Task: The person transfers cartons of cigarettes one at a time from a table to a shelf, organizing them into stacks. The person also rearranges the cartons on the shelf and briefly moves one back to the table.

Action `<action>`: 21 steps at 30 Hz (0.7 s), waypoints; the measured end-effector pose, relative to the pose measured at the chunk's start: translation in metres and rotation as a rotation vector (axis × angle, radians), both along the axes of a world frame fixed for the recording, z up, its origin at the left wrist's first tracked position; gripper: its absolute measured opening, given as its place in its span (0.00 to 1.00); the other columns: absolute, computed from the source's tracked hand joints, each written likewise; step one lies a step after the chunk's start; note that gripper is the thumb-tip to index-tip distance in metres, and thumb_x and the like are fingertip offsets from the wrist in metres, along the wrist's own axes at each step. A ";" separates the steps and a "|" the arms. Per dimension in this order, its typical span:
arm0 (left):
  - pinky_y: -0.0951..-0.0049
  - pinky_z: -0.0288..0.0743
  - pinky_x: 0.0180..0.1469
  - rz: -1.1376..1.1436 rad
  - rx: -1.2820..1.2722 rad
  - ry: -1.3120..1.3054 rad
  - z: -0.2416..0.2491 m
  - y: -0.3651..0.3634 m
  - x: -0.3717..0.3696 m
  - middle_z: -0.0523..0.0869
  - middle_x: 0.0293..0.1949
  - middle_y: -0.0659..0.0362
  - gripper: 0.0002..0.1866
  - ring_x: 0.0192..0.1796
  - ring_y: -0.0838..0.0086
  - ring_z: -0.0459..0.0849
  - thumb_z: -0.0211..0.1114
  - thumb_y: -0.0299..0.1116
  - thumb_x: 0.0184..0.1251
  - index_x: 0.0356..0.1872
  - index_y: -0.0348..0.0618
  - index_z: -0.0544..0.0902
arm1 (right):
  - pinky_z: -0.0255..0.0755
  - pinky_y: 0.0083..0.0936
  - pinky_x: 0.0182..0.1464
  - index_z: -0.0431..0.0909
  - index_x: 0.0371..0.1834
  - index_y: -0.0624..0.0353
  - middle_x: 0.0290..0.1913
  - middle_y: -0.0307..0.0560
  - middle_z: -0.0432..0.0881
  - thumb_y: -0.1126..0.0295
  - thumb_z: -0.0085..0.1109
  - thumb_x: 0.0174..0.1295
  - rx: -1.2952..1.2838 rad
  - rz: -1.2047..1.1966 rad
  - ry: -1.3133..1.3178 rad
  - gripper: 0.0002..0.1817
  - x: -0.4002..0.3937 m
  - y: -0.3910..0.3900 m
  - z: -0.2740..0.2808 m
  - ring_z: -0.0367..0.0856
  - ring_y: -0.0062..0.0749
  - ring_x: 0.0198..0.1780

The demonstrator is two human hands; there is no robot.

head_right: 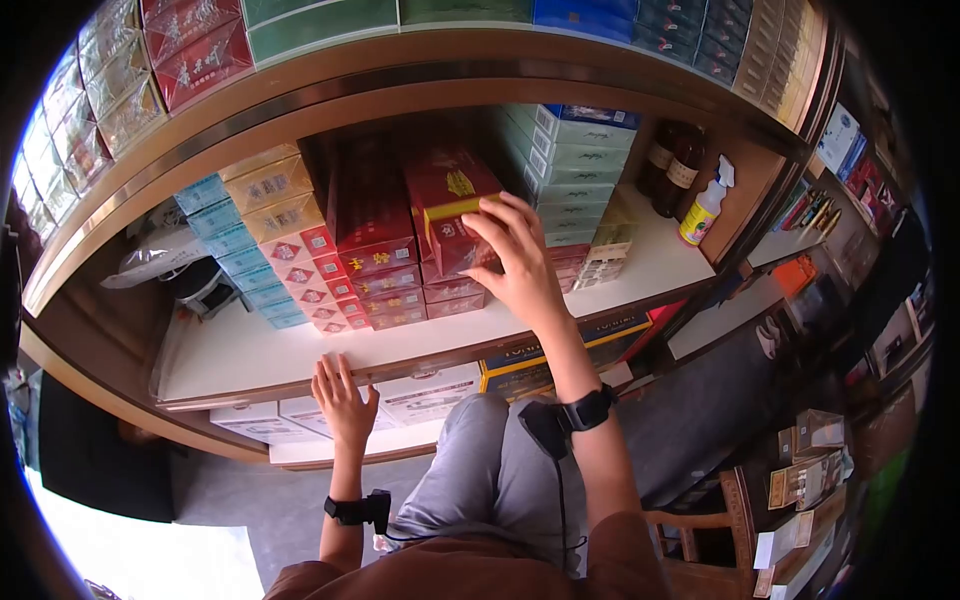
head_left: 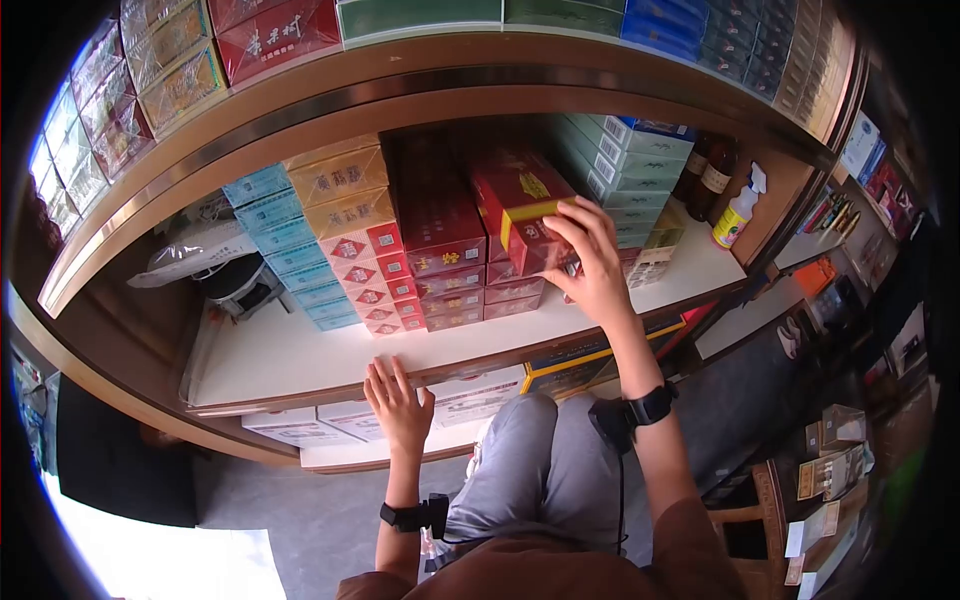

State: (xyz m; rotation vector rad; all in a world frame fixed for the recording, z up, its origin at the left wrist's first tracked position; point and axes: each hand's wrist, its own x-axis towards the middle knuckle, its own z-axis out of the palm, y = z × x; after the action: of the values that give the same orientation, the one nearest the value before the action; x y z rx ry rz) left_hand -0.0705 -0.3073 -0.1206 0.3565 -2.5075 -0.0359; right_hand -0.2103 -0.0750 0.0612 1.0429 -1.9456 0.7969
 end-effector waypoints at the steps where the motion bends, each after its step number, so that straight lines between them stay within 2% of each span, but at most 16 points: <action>1: 0.52 0.51 0.61 -0.009 0.010 0.003 0.000 0.000 0.000 0.60 0.59 0.38 0.35 0.62 0.48 0.57 0.59 0.38 0.45 0.58 0.34 0.61 | 0.64 0.36 0.56 0.70 0.49 0.51 0.53 0.43 0.66 0.71 0.69 0.33 0.002 -0.021 0.007 0.32 -0.009 -0.004 0.002 0.63 0.44 0.56; 2: 0.51 0.51 0.60 -0.019 0.019 0.006 0.001 -0.001 0.001 0.59 0.59 0.38 0.35 0.62 0.48 0.57 0.59 0.37 0.45 0.58 0.34 0.61 | 0.64 0.37 0.55 0.69 0.49 0.51 0.54 0.44 0.66 0.66 0.69 0.36 0.003 -0.042 0.013 0.31 -0.017 -0.008 0.002 0.64 0.46 0.55; 3: 0.51 0.51 0.60 -0.019 0.019 0.006 0.001 -0.001 0.001 0.59 0.59 0.38 0.35 0.62 0.48 0.57 0.59 0.37 0.45 0.58 0.34 0.61 | 0.64 0.37 0.55 0.69 0.49 0.51 0.54 0.44 0.66 0.66 0.69 0.36 0.003 -0.042 0.014 0.31 -0.022 -0.012 0.001 0.64 0.46 0.55; 5: 0.51 0.51 0.61 -0.027 0.027 0.001 0.001 -0.001 0.001 0.59 0.59 0.38 0.36 0.62 0.48 0.57 0.59 0.37 0.45 0.58 0.34 0.61 | 0.65 0.37 0.53 0.68 0.51 0.51 0.54 0.45 0.65 0.59 0.66 0.41 -0.034 -0.006 -0.121 0.30 -0.029 -0.020 -0.001 0.66 0.48 0.53; 10: 0.51 0.50 0.61 -0.024 0.010 0.004 -0.001 -0.001 0.000 0.59 0.59 0.38 0.37 0.62 0.48 0.56 0.60 0.37 0.44 0.59 0.34 0.60 | 0.67 0.37 0.50 0.68 0.52 0.51 0.55 0.48 0.63 0.58 0.64 0.43 -0.052 -0.108 -0.040 0.30 -0.035 -0.038 -0.007 0.67 0.48 0.51; 16: 0.51 0.49 0.61 -0.020 -0.004 -0.001 -0.004 0.000 -0.001 0.59 0.59 0.39 0.37 0.62 0.48 0.55 0.60 0.38 0.44 0.59 0.34 0.60 | 0.69 0.34 0.48 0.66 0.53 0.50 0.56 0.46 0.63 0.61 0.62 0.46 -0.039 -0.072 -0.054 0.28 -0.037 -0.036 -0.006 0.68 0.46 0.53; 21: 0.51 0.49 0.61 -0.012 -0.009 -0.007 -0.005 0.001 -0.002 0.59 0.60 0.39 0.37 0.62 0.48 0.55 0.59 0.38 0.44 0.58 0.34 0.60 | 0.70 0.33 0.47 0.67 0.52 0.50 0.54 0.46 0.65 0.63 0.63 0.46 -0.052 -0.044 -0.078 0.27 -0.034 -0.033 -0.002 0.71 0.45 0.50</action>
State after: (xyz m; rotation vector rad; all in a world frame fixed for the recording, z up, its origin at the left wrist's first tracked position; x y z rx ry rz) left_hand -0.0723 -0.3067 -0.1254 0.3379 -2.5161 -0.0280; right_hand -0.2442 -0.1080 0.0587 0.9483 -1.9957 0.8705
